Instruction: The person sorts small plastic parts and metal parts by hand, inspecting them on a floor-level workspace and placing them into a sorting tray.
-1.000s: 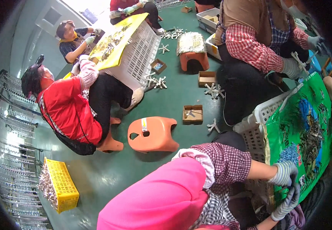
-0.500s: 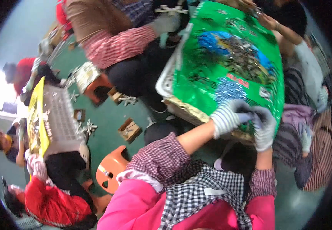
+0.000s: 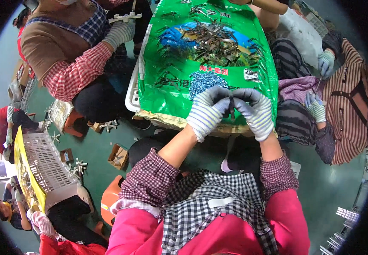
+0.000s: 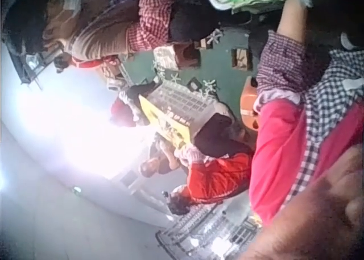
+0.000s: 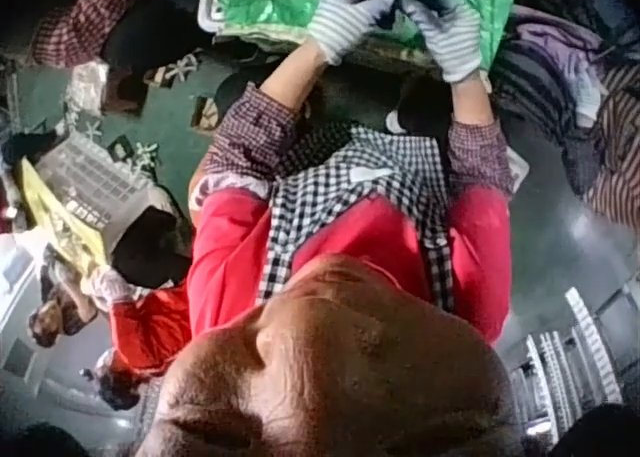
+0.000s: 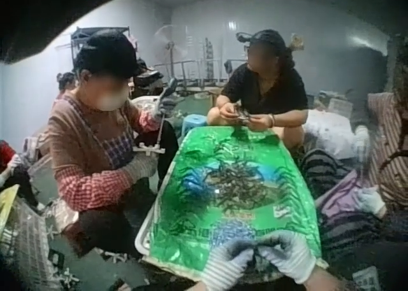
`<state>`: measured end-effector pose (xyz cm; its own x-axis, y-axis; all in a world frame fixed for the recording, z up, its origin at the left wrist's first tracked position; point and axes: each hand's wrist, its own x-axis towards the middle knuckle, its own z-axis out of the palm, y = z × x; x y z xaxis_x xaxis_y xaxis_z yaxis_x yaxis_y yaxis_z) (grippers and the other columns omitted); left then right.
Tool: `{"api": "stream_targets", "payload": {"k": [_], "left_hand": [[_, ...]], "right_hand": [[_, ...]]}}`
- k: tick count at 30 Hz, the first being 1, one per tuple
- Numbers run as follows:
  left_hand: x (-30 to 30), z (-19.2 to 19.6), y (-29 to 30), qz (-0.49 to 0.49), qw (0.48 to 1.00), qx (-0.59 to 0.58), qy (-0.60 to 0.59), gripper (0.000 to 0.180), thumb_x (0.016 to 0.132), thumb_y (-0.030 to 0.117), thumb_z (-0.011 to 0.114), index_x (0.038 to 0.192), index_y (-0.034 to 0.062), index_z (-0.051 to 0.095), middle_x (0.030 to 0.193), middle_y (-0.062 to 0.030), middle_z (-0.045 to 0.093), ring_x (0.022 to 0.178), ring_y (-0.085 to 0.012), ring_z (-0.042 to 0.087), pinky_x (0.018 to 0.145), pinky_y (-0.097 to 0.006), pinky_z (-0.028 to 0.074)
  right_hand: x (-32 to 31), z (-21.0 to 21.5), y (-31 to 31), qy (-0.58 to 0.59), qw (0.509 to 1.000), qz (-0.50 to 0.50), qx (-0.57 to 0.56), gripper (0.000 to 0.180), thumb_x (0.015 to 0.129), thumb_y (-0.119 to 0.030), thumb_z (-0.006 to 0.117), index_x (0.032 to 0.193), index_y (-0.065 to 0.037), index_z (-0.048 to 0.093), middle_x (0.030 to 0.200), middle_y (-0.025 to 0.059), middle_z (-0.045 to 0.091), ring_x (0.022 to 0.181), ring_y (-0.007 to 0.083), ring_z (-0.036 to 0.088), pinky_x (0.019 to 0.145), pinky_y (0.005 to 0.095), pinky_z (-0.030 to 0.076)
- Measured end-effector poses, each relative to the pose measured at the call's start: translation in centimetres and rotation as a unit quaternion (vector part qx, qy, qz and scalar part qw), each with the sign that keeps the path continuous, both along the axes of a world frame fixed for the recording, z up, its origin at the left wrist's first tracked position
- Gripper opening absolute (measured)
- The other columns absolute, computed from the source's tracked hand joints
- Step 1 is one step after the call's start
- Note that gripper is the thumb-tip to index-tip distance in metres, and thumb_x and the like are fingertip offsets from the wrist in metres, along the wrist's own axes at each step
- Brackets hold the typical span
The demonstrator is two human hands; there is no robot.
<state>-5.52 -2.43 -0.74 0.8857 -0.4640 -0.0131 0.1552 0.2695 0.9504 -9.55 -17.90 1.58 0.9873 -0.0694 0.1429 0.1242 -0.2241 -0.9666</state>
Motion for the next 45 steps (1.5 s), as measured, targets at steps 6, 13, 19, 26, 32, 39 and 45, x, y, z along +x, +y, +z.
{"api": "stream_targets", "payload": {"k": [6,13,19,26,32,39,45], "left_hand": [[-0.3,0.0,0.6,-0.036,0.999,-0.036,-0.014,0.017,0.084,0.006,0.057,0.1,-0.0006,0.057,0.083,-0.0048,0.061,0.072,-0.0095,0.057,0.065,-0.023,0.049],[-0.4,0.1,1.1,0.0,0.998,-0.042,-0.041,0.016,0.085,0.005,0.054,0.1,0.001,0.057,0.081,-0.0053,0.06,0.066,-0.0073,0.054,0.056,-0.022,0.046],[-0.2,0.8,1.3,0.002,0.997,-0.075,0.013,0.017,0.084,0.006,0.055,0.099,-0.0009,0.058,0.078,-0.0052,0.061,0.063,-0.009,0.055,0.056,-0.023,0.047],[-0.3,2.1,2.3,-0.105,0.993,-0.04,0.039,0.036,0.085,0.01,0.052,0.119,-0.0018,0.052,0.101,-0.0076,0.061,0.089,-0.0137,0.058,0.077,-0.028,0.051],[-0.5,1.9,1.9,-0.081,0.996,-0.03,0.012,0.042,0.083,0.007,0.057,0.123,-0.0024,0.048,0.107,-0.0081,0.058,0.094,-0.0136,0.056,0.081,-0.028,0.049],[-1.0,2.3,1.3,-0.044,0.992,-0.113,0.028,0.049,0.082,0.006,0.057,0.127,-0.0005,0.039,0.113,-0.0119,0.054,0.105,-0.0156,0.05,0.089,-0.028,0.042],[-1.3,3.8,4.1,-0.007,0.996,-0.09,0.019,0.048,0.084,0.007,0.057,0.127,-0.0003,0.04,0.109,-0.0106,0.057,0.096,-0.0128,0.053,0.082,-0.025,0.045]], "right_hand": [[0.3,-0.2,-0.1,0.016,0.999,0.011,0.036,0.019,0.08,-0.012,0.067,0.093,0.001,0.063,0.082,0.0043,0.065,0.072,0.0084,0.058,0.067,0.0225,0.047],[0.3,0.0,0.8,0.021,0.998,0.029,0.059,0.021,0.081,-0.012,0.066,0.096,0.001,0.063,0.085,0.0052,0.065,0.077,0.0089,0.059,0.071,0.0238,0.048],[0.6,0.0,0.5,0.023,0.999,0.043,-0.013,0.026,0.079,-0.015,0.067,0.099,0.001,0.064,0.089,0.0074,0.067,0.081,0.0115,0.059,0.076,0.0279,0.047],[0.8,-0.1,0.3,0.023,0.999,0.028,0.011,0.021,0.079,-0.014,0.068,0.095,0.0,0.065,0.085,0.0073,0.067,0.077,0.009,0.059,0.07,0.0251,0.048],[1.3,-1.1,0.2,-0.034,0.996,-0.019,-0.078,0.017,0.076,-0.006,0.069,0.091,0.001,0.064,0.084,0.007,0.065,0.079,0.0109,0.059,0.072,0.0254,0.048],[1.9,2.1,0.8,-0.032,0.999,-0.038,-0.012,0.01,0.08,-0.003,0.063,0.089,0.002,0.061,0.08,0.006,0.063,0.074,0.0086,0.058,0.07,0.0235,0.048],[11.0,7.3,3.3,-0.105,0.966,0.016,-0.235,0.013,0.08,-0.004,0.062,0.092,0.002,0.061,0.078,0.0074,0.065,0.069,0.0093,0.058,0.064,0.0244,0.048]]}}
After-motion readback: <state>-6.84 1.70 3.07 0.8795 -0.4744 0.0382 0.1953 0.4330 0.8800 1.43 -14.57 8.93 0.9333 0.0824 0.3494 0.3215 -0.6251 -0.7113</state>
